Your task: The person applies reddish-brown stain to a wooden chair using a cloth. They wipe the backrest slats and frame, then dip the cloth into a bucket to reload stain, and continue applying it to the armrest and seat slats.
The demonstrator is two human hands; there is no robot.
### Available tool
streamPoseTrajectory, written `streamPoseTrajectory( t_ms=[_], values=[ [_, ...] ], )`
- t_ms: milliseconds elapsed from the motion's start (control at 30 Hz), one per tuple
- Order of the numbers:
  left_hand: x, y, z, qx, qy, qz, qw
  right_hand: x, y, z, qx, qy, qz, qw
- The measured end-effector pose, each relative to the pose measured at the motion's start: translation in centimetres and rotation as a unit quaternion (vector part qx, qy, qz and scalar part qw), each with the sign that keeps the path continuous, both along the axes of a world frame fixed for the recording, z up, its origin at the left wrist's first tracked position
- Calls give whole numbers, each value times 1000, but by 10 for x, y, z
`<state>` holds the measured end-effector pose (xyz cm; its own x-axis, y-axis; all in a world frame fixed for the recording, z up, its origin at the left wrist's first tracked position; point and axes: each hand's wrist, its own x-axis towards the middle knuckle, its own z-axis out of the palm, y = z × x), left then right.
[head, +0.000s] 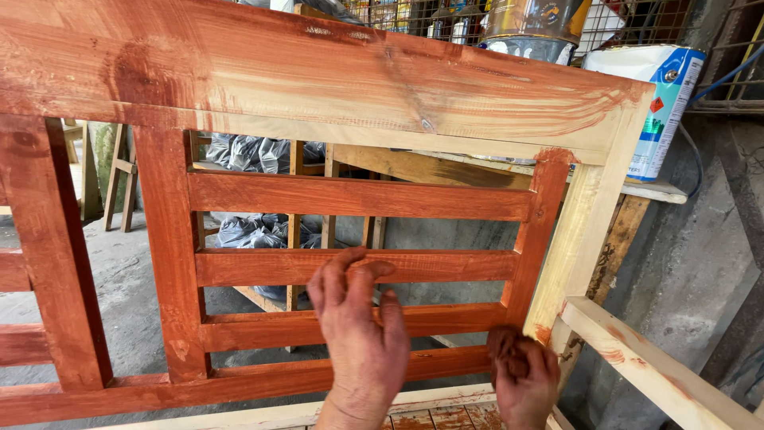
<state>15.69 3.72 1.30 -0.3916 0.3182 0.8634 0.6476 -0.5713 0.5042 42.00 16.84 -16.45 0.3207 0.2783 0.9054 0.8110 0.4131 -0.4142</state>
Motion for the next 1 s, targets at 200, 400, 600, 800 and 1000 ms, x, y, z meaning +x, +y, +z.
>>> streamPoseTrajectory(
  t_ms=[200,400,600,800,1000],
  values=[
    [10,-7,-1,-39,58,-14,997,30,34,-19,-66,264,239,932],
    [1,-19,-2,-65,89,-24,994,52,62,87,152,586,593,532],
    [-11,-26,0,-126,117,27,985,-1,54,138,151,540,607,564],
    [-32,-37,-4,-92,78,78,990,-125,17,142,102,485,730,471],
    [-91,-52,-12,-56,-32,156,986,-268,-65,150,112,32,263,958]
  ],
)
